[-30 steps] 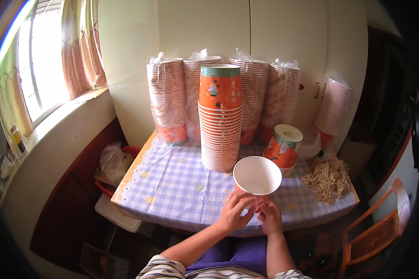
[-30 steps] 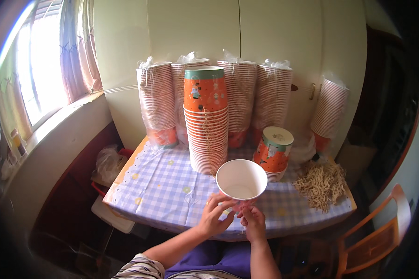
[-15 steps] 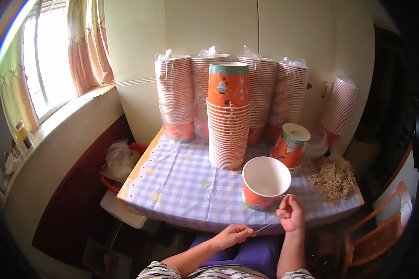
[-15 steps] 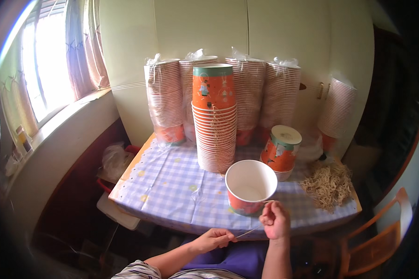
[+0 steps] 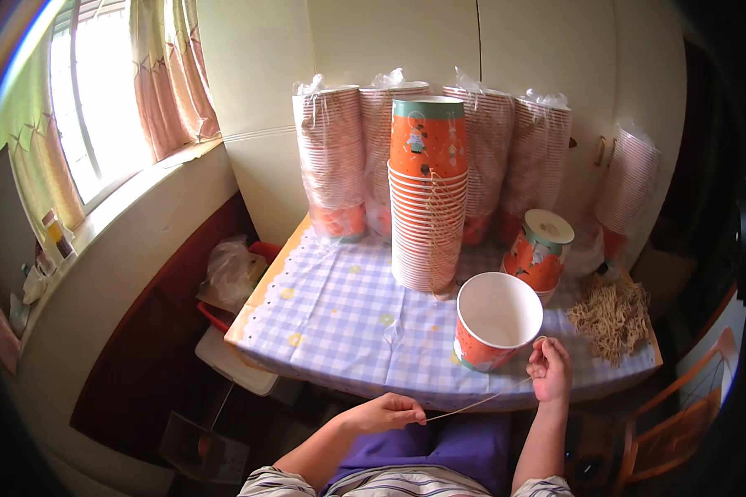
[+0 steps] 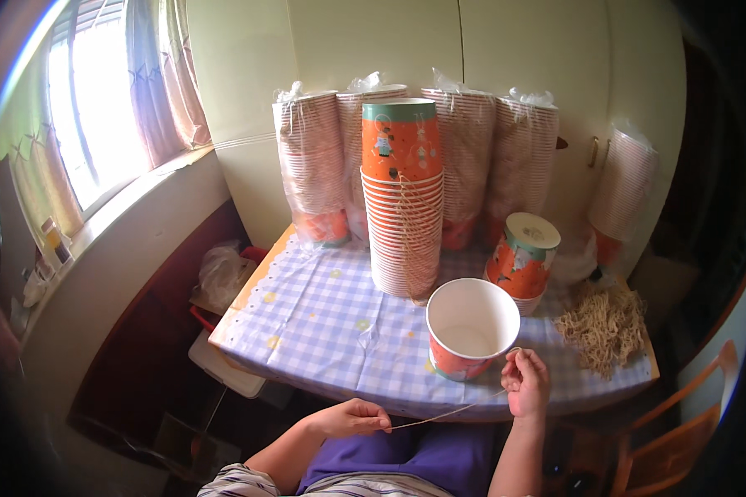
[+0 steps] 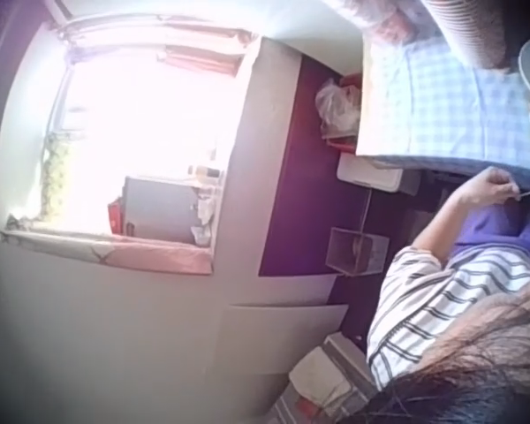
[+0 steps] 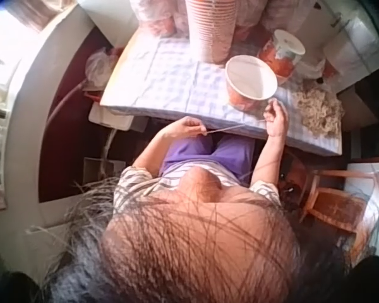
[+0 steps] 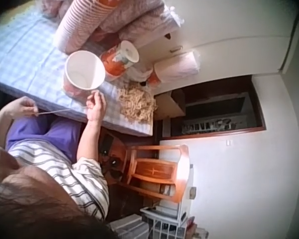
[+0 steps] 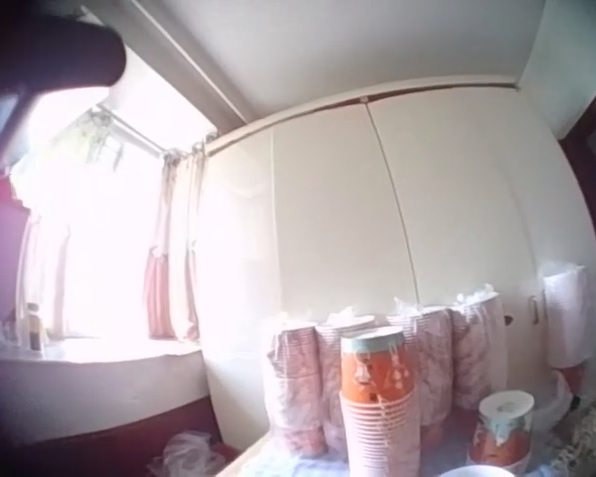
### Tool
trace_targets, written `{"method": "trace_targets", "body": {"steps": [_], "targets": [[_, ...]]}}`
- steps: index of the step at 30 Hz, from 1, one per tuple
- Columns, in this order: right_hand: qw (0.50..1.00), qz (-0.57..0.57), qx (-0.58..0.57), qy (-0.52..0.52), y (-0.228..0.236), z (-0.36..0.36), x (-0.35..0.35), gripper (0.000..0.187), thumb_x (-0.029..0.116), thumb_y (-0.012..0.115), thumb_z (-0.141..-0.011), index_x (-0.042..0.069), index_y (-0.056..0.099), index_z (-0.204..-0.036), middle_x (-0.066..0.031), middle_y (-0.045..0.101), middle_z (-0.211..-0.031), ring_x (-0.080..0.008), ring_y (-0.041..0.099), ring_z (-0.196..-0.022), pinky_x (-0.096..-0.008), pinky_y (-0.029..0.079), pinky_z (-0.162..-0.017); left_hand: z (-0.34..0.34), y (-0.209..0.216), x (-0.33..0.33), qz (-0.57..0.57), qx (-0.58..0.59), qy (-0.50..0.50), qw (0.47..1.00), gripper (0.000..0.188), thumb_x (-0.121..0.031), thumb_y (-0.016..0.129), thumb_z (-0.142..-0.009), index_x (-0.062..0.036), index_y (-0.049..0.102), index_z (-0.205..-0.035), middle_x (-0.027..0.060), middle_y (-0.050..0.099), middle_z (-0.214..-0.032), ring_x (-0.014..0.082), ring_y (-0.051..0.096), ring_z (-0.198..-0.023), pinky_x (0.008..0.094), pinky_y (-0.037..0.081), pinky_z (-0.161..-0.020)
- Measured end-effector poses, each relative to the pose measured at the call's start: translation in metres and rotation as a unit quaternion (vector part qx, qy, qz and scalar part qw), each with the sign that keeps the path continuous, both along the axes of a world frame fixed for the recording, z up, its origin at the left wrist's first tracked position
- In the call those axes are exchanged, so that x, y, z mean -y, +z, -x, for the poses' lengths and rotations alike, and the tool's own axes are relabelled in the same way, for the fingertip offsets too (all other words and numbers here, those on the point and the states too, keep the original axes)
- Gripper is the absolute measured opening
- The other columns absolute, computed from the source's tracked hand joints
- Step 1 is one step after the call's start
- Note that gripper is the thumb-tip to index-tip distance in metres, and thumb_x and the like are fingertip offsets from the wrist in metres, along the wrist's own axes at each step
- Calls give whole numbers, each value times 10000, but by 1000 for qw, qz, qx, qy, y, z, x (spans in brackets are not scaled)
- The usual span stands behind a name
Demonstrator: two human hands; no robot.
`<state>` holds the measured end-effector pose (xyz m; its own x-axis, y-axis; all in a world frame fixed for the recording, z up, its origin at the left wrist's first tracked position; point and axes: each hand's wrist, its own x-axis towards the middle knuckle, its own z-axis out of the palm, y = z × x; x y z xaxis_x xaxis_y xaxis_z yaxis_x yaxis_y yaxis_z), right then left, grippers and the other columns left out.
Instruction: Tying a string around a paper bowl and organizing stacks of bowls for packaging.
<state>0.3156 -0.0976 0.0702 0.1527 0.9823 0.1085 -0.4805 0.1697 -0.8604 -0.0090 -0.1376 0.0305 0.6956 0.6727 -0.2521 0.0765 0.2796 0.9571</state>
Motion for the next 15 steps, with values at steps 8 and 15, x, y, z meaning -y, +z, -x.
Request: {"method": "trace_targets", "body": {"steps": [8,15], "targets": [[995,32,48,76,8,8,-4,180,178,527,-923,36,569,-822,-36,567,-654,-37,359,-454,-196,306,-431,19,14,-8,3,61,140,988,226,-133,508,-952,-6,616,-1105,-20,577,-780,53,500,-687,202,442,-654],[676,-209,620,-340,43,35,25,101,82,646,-810,12,595,-861,-93,614,-838,-204,579,-753,-330,454,-663,16,28,-13,10,157,163,974,242,-151,507,-954,-23,579,-1145,-21,534,-710,58,487,-651,193,409,-620]]}}
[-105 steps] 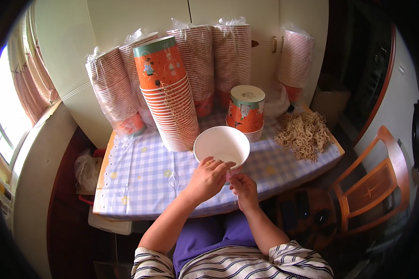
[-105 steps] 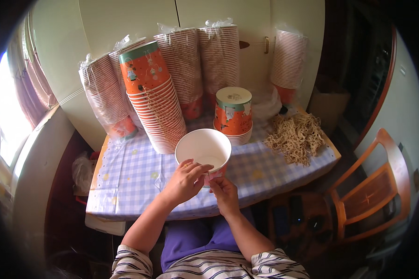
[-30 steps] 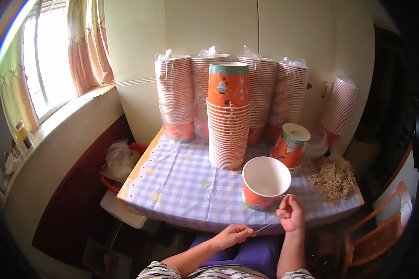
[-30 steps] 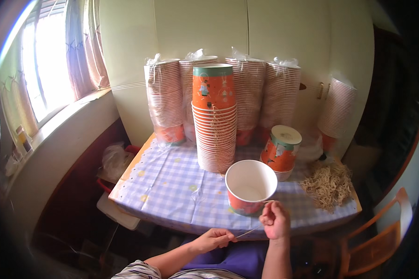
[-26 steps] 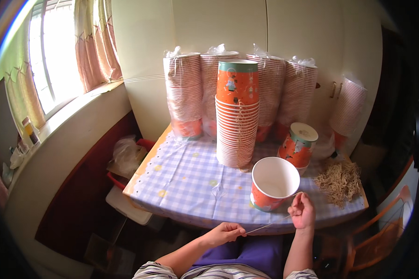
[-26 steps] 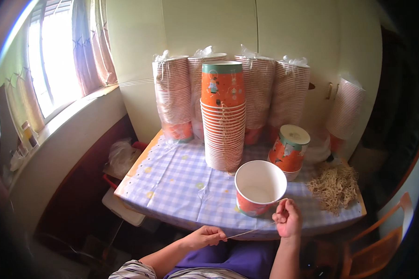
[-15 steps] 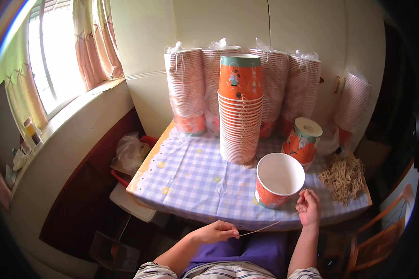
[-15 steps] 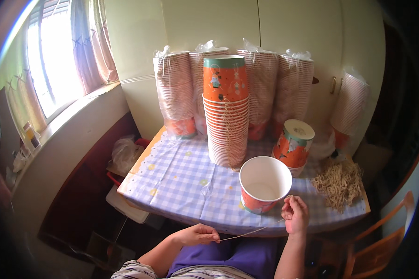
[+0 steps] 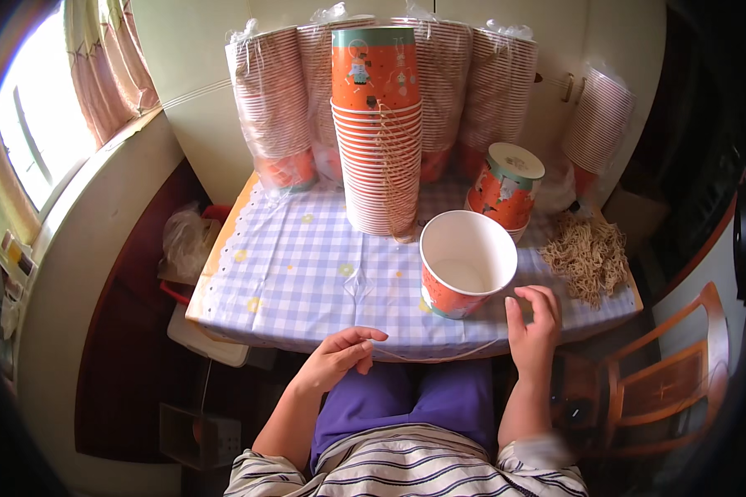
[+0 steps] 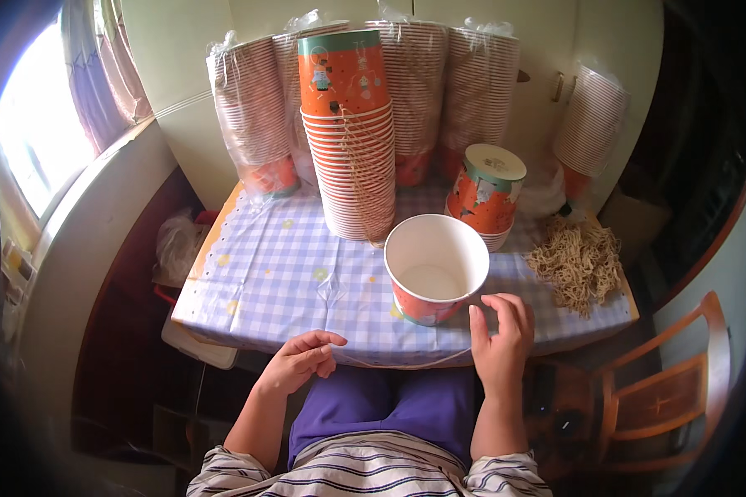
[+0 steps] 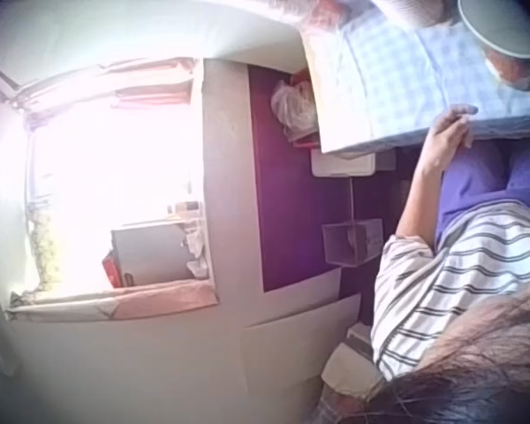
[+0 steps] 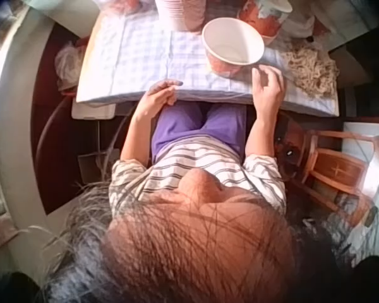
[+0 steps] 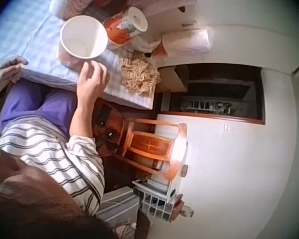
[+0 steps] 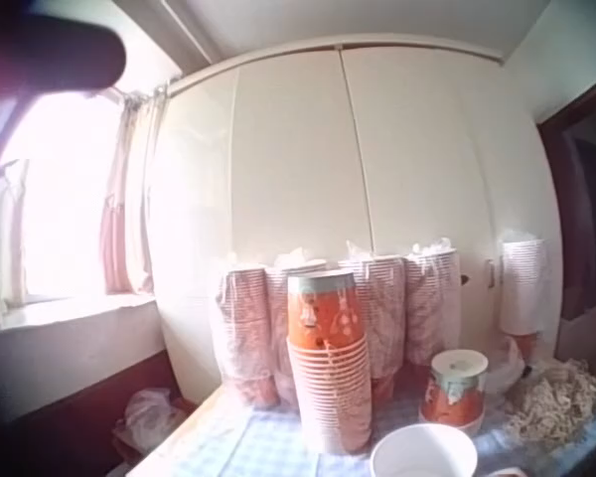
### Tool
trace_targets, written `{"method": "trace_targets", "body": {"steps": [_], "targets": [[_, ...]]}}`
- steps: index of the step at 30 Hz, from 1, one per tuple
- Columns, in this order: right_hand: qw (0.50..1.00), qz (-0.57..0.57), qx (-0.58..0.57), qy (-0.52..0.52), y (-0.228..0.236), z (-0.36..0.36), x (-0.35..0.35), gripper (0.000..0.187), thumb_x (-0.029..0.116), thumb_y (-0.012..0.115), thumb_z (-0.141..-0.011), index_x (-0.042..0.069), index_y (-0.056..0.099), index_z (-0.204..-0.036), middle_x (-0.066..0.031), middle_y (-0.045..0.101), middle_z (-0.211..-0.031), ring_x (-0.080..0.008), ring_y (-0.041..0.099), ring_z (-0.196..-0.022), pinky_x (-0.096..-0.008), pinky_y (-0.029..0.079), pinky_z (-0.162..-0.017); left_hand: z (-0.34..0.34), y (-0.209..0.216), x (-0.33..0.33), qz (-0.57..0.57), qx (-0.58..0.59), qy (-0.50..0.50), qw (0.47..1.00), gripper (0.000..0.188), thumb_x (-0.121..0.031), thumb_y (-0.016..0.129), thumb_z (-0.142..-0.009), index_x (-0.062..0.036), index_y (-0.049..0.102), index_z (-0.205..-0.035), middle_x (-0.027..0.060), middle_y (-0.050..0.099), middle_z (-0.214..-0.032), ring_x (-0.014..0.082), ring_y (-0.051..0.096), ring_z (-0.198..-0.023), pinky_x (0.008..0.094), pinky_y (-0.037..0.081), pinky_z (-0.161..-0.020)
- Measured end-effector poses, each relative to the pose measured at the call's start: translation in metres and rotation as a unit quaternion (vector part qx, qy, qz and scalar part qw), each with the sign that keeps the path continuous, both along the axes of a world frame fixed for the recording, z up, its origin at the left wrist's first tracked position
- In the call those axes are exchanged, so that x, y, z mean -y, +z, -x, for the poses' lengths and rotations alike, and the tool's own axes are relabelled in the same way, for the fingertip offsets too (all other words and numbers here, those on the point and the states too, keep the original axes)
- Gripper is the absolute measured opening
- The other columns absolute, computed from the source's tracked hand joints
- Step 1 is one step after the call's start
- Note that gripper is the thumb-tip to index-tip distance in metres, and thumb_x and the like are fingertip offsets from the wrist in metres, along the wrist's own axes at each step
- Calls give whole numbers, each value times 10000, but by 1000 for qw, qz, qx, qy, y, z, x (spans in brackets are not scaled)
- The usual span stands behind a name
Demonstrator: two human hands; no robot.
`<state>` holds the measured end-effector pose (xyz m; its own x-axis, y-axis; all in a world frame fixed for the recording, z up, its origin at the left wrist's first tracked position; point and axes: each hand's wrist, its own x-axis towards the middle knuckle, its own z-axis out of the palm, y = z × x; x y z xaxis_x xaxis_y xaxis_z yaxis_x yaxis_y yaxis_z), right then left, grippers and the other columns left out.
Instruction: Tying a string around a paper bowl and organizing stacks of bowls for packaging.
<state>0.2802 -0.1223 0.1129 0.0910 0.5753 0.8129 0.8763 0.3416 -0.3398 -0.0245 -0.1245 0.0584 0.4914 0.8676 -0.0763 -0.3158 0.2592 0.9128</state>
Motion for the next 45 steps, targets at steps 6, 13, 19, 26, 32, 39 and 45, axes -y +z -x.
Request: {"method": "trace_targets", "body": {"steps": [6,13,19,26,32,39,45], "targets": [[847,227,-238,417,-3,62,27,609,188,724,-750,-10,434,-1246,-186,538,-1146,-267,538,-1072,-373,398,-957,-31,33,6,-29,-28,-71,997,260,-175,521,-951,-34,552,-1168,-33,508,-682,59,469,-644,190,395,-608],[600,417,-398,555,-39,94,13,731,165,669,-852,-6,207,-1393,-151,502,-1164,-132,545,-906,-282,481,-807,-38,28,8,-12,-3,-62,998,344,-140,508,-954,-53,424,-1277,17,587,-862,52,515,-700,191,417,-610],[739,432,-274,438,-31,80,6,469,111,677,-835,6,482,-1249,-33,596,-771,-65,531,-655,-236,477,-618,-31,22,4,14,-18,-70,997,338,-226,485,-969,-65,438,-1262,9,570,-812,72,516,-715,199,408,-632],[834,366,-227,346,-34,68,7,160,68,682,-807,-3,655,-948,-80,649,-748,-92,600,-658,-245,490,-613,-31,7,6,77,27,-39,996,369,-315,437,-982,-67,467,-1254,4,580,-800,81,545,-744,217,417,-659],[822,377,-233,356,-32,66,6,92,62,660,-829,-20,661,-869,-79,669,-776,-107,634,-695,-242,503,-635,-34,0,7,116,-7,-55,992,362,-332,451,-975,-45,574,-1159,-5,606,-835,76,554,-743,216,430,-667],[797,376,-286,375,-36,65,3,101,71,659,-837,-15,653,-889,-64,667,-781,-96,620,-687,-234,501,-636,-41,-7,8,128,-3,-86,988,286,-300,542,-941,-47,642,-1028,-20,612,-822,63,542,-713,203,433,-647],[788,411,-252,382,-38,58,4,185,92,664,-840,-17,623,-984,-39,641,-806,-96,614,-733,-241,502,-687,-42,-4,14,69,-62,-34,995,202,-236,611,-906,-41,654,-936,-31,612,-816,42,514,-701,188,429,-626]]}}
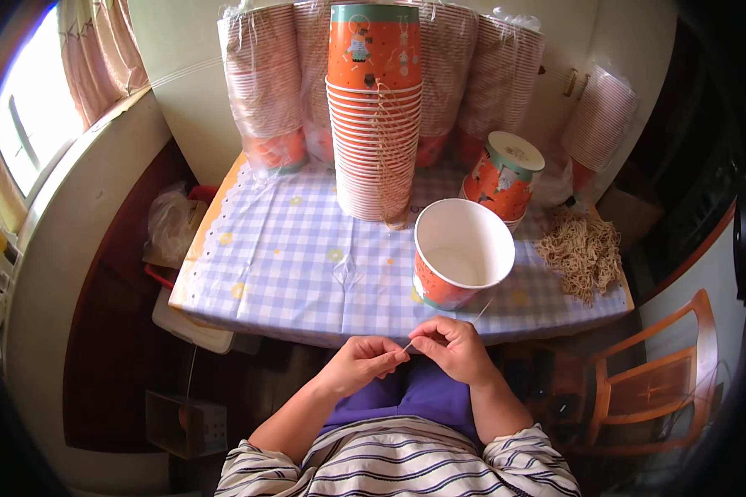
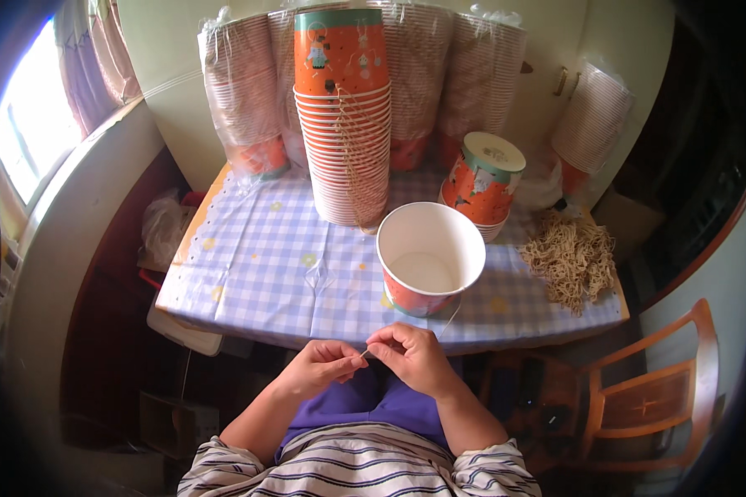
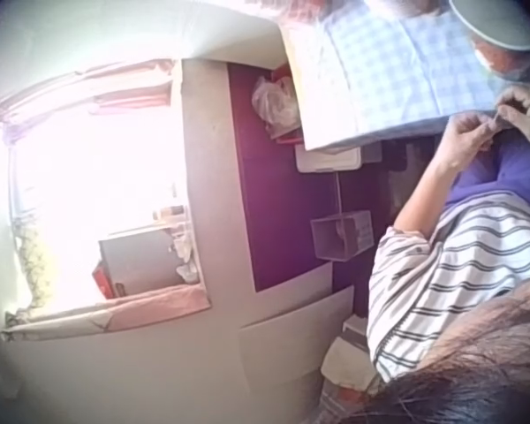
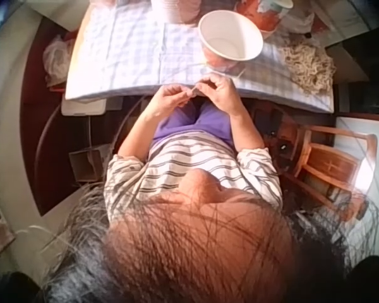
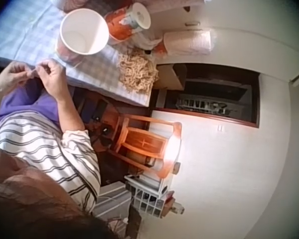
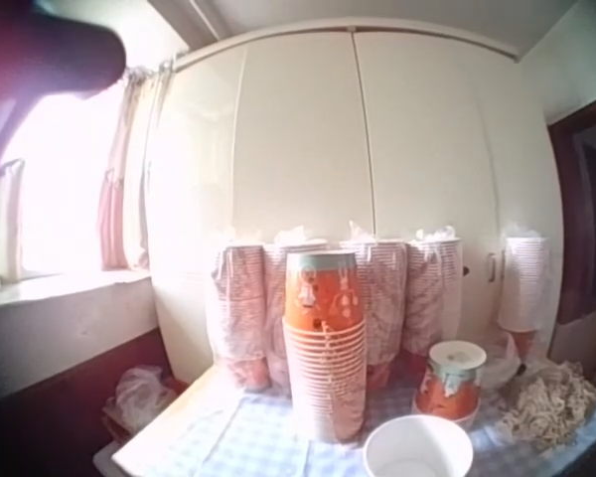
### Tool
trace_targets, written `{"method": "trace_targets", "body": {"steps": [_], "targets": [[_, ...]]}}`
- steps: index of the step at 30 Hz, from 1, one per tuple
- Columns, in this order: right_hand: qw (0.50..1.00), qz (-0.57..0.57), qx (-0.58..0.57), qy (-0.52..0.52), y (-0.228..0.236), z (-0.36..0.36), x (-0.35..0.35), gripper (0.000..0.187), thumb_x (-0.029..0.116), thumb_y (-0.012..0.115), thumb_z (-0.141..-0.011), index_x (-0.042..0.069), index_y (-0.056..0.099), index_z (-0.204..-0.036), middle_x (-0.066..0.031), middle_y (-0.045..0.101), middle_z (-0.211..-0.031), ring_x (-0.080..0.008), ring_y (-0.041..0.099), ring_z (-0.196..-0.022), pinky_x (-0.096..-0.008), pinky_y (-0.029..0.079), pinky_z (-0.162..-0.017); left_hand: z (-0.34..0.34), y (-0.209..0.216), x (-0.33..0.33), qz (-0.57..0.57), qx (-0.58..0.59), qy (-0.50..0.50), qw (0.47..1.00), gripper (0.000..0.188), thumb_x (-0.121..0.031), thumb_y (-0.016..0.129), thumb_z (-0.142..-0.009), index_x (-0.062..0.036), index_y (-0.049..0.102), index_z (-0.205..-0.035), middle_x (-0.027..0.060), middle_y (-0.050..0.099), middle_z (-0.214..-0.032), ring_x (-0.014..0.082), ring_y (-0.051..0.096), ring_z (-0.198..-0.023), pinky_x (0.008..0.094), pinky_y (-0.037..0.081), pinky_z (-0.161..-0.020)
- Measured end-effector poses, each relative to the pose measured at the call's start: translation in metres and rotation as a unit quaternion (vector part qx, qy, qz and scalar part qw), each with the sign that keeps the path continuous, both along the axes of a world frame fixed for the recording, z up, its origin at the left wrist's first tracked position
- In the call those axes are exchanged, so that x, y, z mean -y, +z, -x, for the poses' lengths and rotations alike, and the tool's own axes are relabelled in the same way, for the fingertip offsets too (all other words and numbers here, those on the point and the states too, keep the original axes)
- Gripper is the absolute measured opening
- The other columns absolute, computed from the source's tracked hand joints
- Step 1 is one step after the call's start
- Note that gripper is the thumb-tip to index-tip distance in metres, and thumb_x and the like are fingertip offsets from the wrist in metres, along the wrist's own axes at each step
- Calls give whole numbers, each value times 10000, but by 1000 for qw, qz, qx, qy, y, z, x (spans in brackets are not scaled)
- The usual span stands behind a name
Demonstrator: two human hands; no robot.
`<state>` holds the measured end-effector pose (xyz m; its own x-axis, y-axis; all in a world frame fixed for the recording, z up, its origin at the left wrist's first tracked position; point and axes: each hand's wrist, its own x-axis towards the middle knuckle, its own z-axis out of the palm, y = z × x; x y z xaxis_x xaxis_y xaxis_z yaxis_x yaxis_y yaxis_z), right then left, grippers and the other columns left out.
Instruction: Tying a string around a paper bowl and organizing stacks of bowls for packaging.
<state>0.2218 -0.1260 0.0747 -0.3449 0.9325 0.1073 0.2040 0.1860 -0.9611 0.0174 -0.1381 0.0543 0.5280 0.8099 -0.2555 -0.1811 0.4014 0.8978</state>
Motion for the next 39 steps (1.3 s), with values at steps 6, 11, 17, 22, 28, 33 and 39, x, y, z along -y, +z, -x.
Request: {"method": "trace_targets", "body": {"steps": [6,11,17,22,28,33,39], "targets": [[945,156,-215,190,1,2,4,520,71,618,-869,34,372,-1326,-39,554,-988,-127,572,-963,-276,461,-858,4,12,0,-131,-77,-34,988,175,-167,619,-898,2,653,-930,-18,614,-756,23,502,-701,191,420,-609],[934,222,-188,206,-3,3,6,450,62,603,-884,54,414,-1292,0,532,-901,-59,486,-749,-210,436,-646,5,32,-2,-202,-155,-32,967,168,-150,630,-877,9,653,-923,-2,622,-745,42,516,-689,208,443,-615],[995,-54,-22,81,11,-4,4,135,14,666,-813,27,621,-940,-1,568,-802,-59,527,-715,-210,432,-610,2,45,-10,-213,-219,-43,951,161,-142,627,-875,10,653,-922,-1,624,-742,41,512,-676,212,443,-584],[979,-191,35,66,25,-6,1,123,19,679,-775,25,609,-876,-72,581,-804,-213,582,-691,-295,465,-611,-1,56,-17,-317,-232,-34,919,109,-103,646,-841,-2,669,-873,34,617,-725,78,552,-632,229,445,-563],[946,-318,68,23,26,-7,-4,156,-4,678,-748,21,601,-881,-93,577,-819,-257,592,-711,-329,482,-621,-5,65,-24,-445,-249,-11,860,95,-56,673,-780,-11,674,-864,81,578,-676,178,563,-576,282,428,-495],[932,-352,84,17,45,-14,-12,161,8,679,-749,27,598,-887,-101,577,-823,-271,596,-755,-354,489,-660,-12,77,-36,-497,-233,4,836,71,-6,667,-752,-10,673,-823,65,590,-691,162,592,-614,247,464,-506],[933,-306,140,-132,82,-53,-80,79,67,657,-774,20,594,-785,-69,559,-785,-188,553,-701,-302,452,-630,-24,94,-101,-431,-297,169,835,170,-150,674,-788,-9,657,-879,106,614,-746,161,574,-605,290,466,-565]]}}
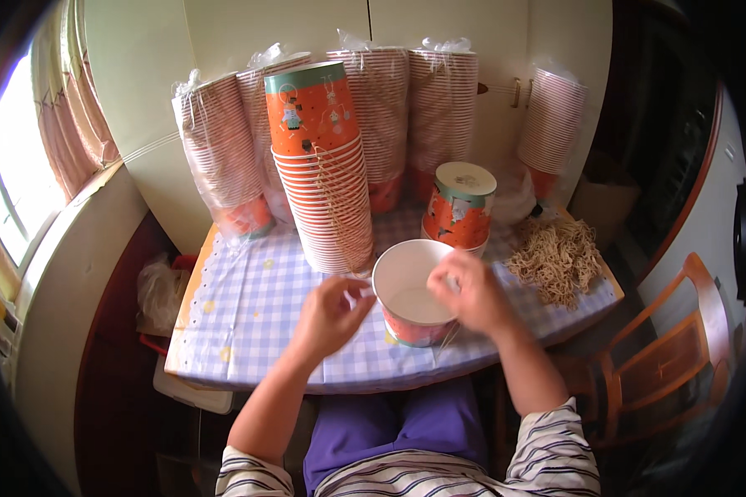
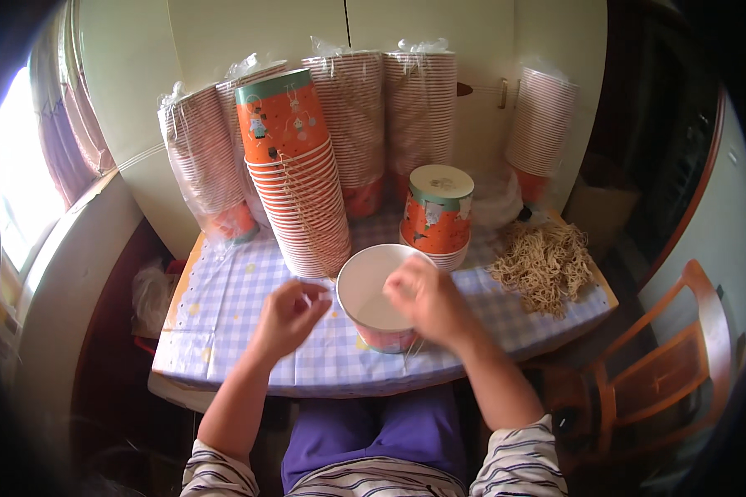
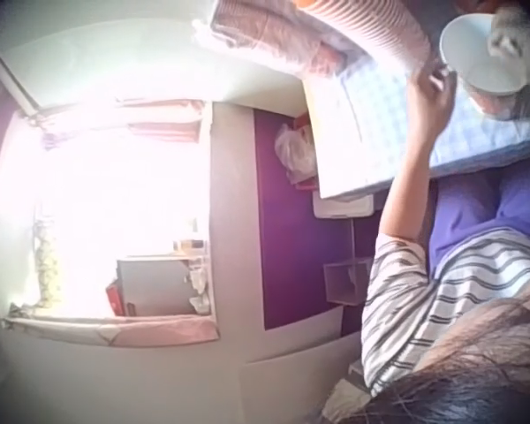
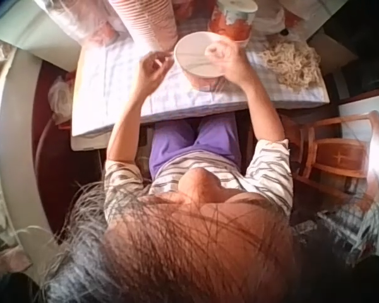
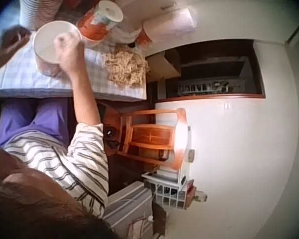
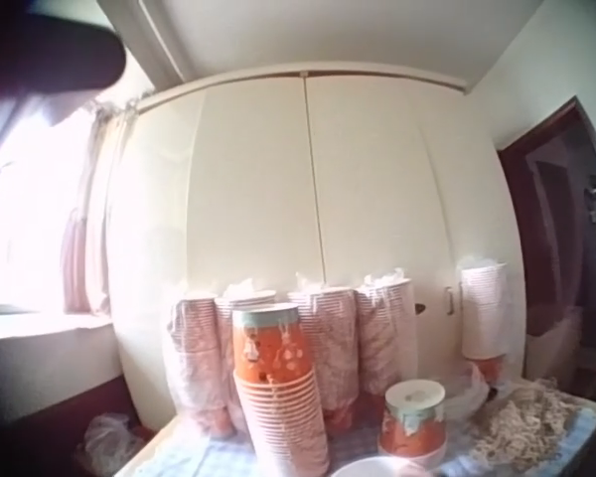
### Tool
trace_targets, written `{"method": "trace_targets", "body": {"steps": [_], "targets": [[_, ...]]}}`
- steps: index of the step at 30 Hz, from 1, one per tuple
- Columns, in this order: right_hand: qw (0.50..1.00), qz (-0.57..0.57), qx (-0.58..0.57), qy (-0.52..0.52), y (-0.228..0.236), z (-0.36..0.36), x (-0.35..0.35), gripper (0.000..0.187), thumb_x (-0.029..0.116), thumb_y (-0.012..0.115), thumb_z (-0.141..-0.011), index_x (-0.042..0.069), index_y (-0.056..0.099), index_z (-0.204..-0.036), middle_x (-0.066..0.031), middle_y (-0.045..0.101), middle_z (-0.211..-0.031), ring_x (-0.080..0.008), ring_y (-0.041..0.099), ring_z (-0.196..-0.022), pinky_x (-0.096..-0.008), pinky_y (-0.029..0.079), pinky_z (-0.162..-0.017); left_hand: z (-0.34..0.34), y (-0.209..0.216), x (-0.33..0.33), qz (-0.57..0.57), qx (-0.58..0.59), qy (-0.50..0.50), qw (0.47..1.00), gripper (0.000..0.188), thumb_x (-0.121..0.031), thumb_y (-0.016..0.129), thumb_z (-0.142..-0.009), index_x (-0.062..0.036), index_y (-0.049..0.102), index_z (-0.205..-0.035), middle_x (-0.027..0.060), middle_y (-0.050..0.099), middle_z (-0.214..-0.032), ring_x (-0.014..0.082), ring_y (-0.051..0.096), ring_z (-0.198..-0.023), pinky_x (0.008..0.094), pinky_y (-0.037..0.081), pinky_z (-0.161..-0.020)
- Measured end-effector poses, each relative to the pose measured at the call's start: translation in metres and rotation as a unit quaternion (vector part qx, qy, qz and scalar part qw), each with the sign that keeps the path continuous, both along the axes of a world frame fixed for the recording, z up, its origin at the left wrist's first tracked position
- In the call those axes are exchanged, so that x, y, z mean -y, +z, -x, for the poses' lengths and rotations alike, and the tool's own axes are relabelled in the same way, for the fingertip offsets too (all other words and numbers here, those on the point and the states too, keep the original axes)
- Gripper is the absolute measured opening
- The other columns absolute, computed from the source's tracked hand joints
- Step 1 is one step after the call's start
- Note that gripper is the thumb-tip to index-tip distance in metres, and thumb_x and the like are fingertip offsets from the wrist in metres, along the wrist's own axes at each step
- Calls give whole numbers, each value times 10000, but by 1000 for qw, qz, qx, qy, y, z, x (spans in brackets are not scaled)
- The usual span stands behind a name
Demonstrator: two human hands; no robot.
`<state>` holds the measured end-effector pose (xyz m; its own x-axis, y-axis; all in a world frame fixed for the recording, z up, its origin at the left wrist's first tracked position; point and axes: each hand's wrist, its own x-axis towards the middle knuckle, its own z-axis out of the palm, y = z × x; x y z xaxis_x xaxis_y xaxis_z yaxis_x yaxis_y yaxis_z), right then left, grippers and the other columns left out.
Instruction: Tying a string around a paper bowl and organizing stacks of bowls for packaging.
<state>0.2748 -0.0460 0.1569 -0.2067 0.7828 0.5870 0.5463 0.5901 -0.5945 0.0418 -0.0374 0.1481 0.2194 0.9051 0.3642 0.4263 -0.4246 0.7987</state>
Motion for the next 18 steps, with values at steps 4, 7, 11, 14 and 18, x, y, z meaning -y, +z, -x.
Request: {"method": "trace_targets", "body": {"steps": [4,7,11,14,18], "targets": [[997,26,50,-59,-5,-45,-61,64,70,631,-751,8,619,-745,-113,566,-825,-246,595,-778,-343,483,-695,-17,-8,-59,-30,-53,6,998,263,-195,653,-753,21,643,-902,154,656,-833,230,626,-684,333,493,-655],[986,73,149,-22,-17,-52,-84,85,93,634,-716,9,621,-719,-130,599,-803,-245,601,-791,-351,486,-703,-16,-27,-80,22,-97,-46,994,269,-152,627,-714,50,645,-890,150,658,-785,199,622,-698,314,491,-656],[971,148,189,-1,-11,-44,-69,100,96,609,-698,-2,616,-709,-160,626,-778,-283,619,-783,-375,492,-696,-7,-43,-79,196,66,-78,975,232,-115,609,-765,37,673,-929,71,650,-765,112,575,-696,265,471,-635],[967,153,204,-4,9,-30,-43,94,81,585,-704,-8,614,-707,-178,621,-775,-307,622,-749,-387,497,-682,2,-40,-73,260,159,-83,949,233,-66,573,-821,39,664,-1008,38,655,-823,103,576,-716,246,473,-663],[968,122,219,-9,27,-17,-20,101,64,551,-717,-21,602,-697,-202,615,-766,-336,621,-713,-405,501,-668,8,-42,-68,322,242,-129,906,282,-16,551,-809,53,631,-1070,64,653,-921,122,596,-784,235,475,-729]]}}
